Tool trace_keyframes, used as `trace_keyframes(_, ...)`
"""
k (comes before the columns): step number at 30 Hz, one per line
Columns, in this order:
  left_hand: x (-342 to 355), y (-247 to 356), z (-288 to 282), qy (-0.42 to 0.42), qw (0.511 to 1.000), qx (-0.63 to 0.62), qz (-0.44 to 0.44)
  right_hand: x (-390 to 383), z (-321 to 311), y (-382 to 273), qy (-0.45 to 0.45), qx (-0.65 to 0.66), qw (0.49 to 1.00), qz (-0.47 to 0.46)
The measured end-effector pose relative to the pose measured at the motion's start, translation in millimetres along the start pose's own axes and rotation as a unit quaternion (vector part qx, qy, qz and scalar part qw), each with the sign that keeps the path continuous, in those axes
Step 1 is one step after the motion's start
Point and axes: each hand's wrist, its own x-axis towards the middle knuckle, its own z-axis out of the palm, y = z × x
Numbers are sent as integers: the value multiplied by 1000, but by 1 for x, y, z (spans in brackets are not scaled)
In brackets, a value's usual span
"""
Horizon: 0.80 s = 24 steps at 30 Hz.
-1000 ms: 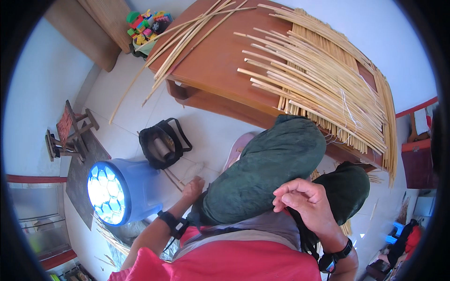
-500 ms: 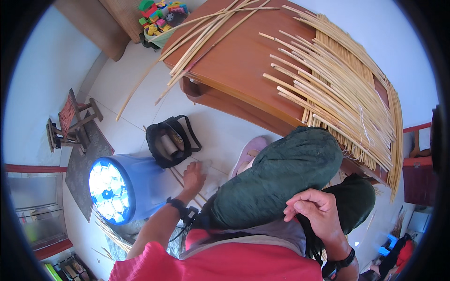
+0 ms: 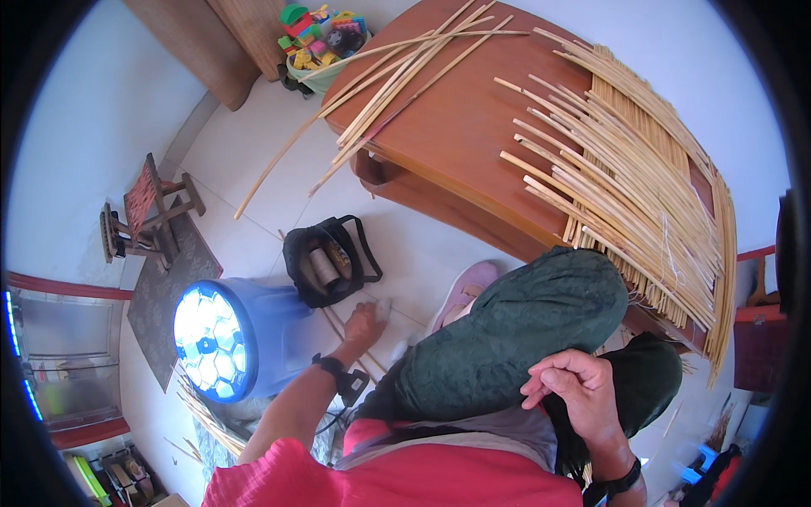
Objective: The person binds bamboo slats together using a white cord and a needle, threading the cord through the slats to form a mat. They handle the needle and cord to secure the pieces on a table and reach for a spool of thread from a bag.
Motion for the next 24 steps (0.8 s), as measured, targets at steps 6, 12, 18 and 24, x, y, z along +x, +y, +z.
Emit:
trace_keyframes(6, -4, 5, -8, -8, 999, 16, -31, -1, -2, 1, 2, -10, 1000, -6)
trace_keyframes(12, 25, -17, -63, 257, 959, -90, 78, -1, -2, 2, 5, 3, 1000, -13)
trace_keyframes(18, 120, -64, -54, 365, 897, -144, -205, 2, 1, 0, 4, -5, 1000, 5)
trace_keyframes(24, 136, -80, -47, 235, 858, -339, -307, -1, 3, -4, 16, -10, 1000, 25)
